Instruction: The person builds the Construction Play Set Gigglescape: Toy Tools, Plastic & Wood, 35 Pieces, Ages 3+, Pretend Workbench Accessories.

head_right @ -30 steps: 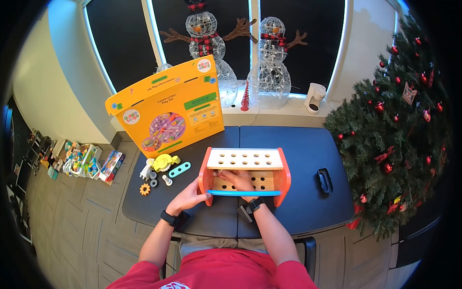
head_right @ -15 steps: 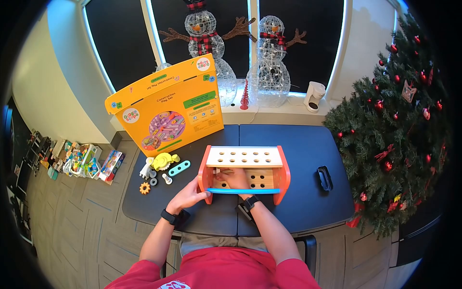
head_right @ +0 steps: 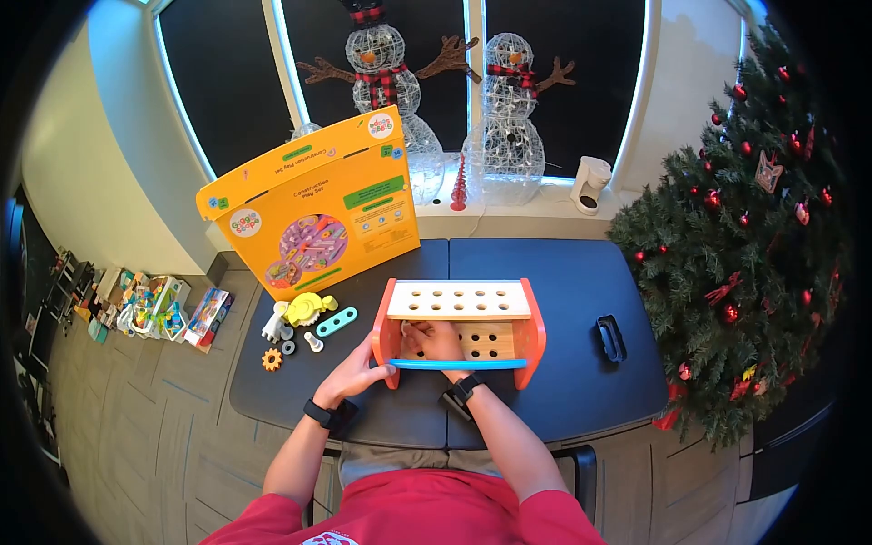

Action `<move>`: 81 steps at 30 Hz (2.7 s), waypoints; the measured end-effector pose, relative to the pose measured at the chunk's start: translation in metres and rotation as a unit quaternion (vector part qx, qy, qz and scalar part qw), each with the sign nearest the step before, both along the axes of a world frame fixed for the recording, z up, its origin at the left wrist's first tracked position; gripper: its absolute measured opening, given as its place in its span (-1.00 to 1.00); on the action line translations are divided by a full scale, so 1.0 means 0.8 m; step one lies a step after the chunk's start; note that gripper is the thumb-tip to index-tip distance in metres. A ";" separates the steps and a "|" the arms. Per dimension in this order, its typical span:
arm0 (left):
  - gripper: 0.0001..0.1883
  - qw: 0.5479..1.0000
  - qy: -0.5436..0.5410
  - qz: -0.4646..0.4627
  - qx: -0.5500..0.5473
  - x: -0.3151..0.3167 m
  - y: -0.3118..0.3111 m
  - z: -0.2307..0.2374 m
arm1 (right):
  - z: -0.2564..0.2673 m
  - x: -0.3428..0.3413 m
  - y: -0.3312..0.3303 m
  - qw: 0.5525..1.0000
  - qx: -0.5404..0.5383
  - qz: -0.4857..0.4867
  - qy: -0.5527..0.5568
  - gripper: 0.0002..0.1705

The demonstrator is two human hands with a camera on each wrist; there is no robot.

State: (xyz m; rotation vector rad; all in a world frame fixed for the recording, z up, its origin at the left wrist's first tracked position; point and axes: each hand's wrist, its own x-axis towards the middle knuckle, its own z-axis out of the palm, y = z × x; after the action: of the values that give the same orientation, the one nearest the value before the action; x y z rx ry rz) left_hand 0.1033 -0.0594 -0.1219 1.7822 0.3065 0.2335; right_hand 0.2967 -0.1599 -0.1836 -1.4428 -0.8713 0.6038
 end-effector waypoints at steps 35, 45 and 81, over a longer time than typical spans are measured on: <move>-0.11 0.997 -0.035 0.028 -0.069 0.000 -0.010 -0.005 | -0.006 -0.012 0.017 0.977 -0.024 -0.109 -0.182 -0.62; -0.01 0.995 0.009 0.014 -0.097 -0.001 -0.009 0.009 | 0.006 -0.013 0.006 0.989 -0.076 -0.124 -0.038 -0.75; -0.14 0.990 -0.033 0.037 -0.130 -0.001 -0.020 0.007 | 0.015 -0.018 -0.004 0.998 0.000 -0.058 -0.016 -0.80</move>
State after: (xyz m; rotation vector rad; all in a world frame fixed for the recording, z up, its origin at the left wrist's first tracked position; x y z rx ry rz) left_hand 0.1022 -0.0750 -0.1167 1.5038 0.3417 0.2910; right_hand 0.2824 -0.1634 -0.1712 -1.4962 -0.8051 0.4951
